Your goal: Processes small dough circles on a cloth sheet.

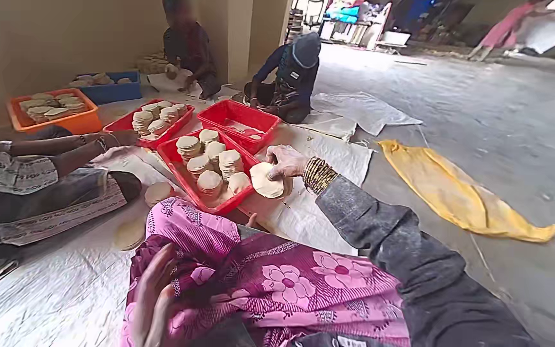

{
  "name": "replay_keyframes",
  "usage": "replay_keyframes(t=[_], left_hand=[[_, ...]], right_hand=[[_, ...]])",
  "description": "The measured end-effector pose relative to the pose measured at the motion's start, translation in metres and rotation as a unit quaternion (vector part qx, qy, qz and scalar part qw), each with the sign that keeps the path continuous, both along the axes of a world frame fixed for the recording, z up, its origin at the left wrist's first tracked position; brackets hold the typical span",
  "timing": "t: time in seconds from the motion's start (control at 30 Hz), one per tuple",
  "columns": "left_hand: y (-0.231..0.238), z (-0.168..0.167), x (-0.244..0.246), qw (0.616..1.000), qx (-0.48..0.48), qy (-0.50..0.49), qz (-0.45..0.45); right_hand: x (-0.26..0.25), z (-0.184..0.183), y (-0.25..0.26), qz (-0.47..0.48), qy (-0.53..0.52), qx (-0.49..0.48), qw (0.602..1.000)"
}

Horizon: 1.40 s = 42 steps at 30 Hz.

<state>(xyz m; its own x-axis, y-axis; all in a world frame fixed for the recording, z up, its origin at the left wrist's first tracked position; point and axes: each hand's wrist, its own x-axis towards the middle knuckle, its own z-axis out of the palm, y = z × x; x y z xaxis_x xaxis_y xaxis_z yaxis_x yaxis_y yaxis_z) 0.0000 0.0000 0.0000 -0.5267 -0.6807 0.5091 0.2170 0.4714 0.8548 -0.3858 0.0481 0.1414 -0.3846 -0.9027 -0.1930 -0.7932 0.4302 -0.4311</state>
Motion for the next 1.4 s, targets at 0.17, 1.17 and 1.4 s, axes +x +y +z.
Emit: replay_keyframes(t=[0.17, 1.17, 1.4], left_hand=[[0.016, -0.007, -0.191, 0.936, 0.299, 0.037, -0.180], [0.110, -0.127, -0.442, 0.816, -0.061, -0.520, -0.245], [0.089, -0.145, -0.452, 0.841, -0.007, -0.488, -0.233]], right_hand=[[-0.023, -0.010, 0.040, -0.068, -0.014, -0.069, 0.995], [-0.114, -0.302, 0.183, -0.580, -0.451, -0.229, 0.639], [-0.119, -0.307, 0.181, -0.614, -0.480, -0.252, 0.574]])
